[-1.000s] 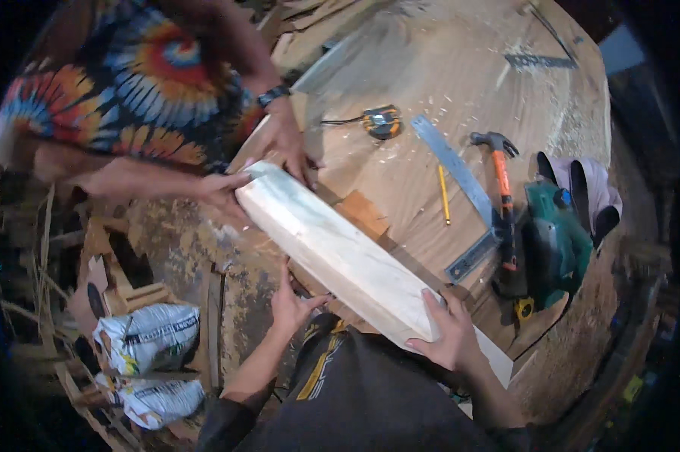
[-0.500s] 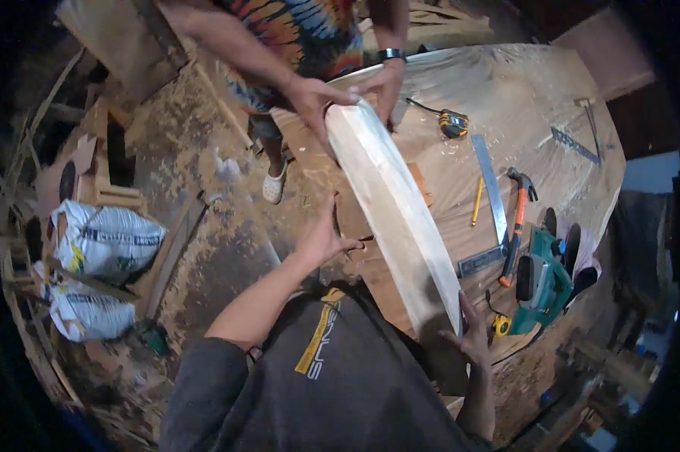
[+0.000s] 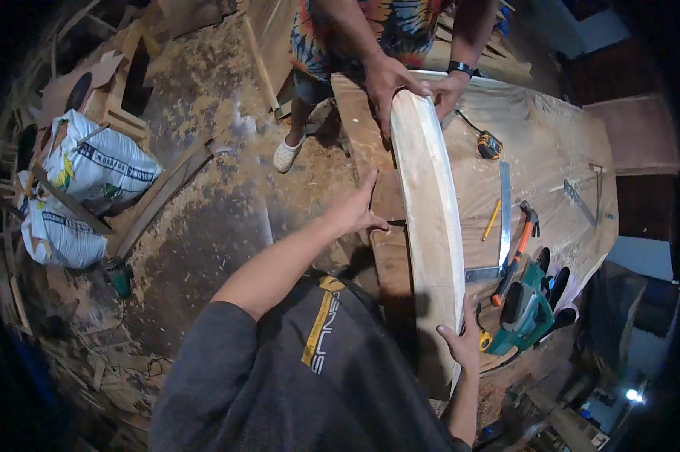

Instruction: The person hammers a wooden block into a larger curved wooden beam and then uses an electric planer to smooth the surface of the beam.

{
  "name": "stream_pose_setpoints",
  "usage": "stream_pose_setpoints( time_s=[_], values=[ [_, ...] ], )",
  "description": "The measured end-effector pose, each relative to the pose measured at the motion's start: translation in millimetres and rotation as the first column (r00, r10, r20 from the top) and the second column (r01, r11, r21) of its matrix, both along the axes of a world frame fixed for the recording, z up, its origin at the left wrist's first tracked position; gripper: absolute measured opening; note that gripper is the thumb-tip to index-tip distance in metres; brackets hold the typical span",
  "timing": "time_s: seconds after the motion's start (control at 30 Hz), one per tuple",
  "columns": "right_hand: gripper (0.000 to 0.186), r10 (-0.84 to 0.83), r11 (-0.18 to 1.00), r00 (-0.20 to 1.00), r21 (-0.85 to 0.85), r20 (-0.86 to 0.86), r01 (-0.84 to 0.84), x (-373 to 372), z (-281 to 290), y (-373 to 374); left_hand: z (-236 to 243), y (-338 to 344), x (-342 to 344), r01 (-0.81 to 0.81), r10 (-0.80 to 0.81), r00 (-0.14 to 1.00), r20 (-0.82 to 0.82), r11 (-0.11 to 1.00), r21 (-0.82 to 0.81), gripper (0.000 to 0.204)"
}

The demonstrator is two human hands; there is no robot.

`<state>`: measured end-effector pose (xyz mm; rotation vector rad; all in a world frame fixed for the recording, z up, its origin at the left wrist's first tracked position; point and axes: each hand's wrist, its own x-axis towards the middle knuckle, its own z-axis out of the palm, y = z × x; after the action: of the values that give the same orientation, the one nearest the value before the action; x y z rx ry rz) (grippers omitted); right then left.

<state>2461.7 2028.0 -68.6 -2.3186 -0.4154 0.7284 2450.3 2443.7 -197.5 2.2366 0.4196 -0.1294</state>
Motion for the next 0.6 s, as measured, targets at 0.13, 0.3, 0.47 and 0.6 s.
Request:
stream_pose_setpoints(
  time_s=[0.13, 0.3, 0.47, 0.6],
  values=[
    [0.091, -0.027, 0.999, 1.000, -0.033, 0.010, 0.027, -5.3, 7.1, 10.6, 19.3, -2.4, 0.4, -0.010, 0.012, 0.996, -0.085, 1.000, 0.022, 0.135],
    [0.065, -0.174, 0.984, 0.984, 0.044, 0.032, 0.173, 52.9, -22.6, -34.4, 34.2, 3.0, -7.0, 0.018, -0.025, 0.996, -0.083, 0.996, -0.084, 0.131],
    [0.052, -0.410, 0.904, 0.810, 0.071, 0.419, 0.421, 139.4, -52.9, -60.7, -52.8, -12.1, -52.6, -0.466, 0.683, 0.729, 0.032, 0.531, -0.707, 0.068],
    [0.059, -0.045, 0.876, 0.561, -0.237, 0.827, 0.420, 192.5, -69.6, -72.6, -48.7, -20.5, -114.6, -0.549, 0.532, 0.752, -0.389, 0.179, -0.816, 0.033]
  ],
)
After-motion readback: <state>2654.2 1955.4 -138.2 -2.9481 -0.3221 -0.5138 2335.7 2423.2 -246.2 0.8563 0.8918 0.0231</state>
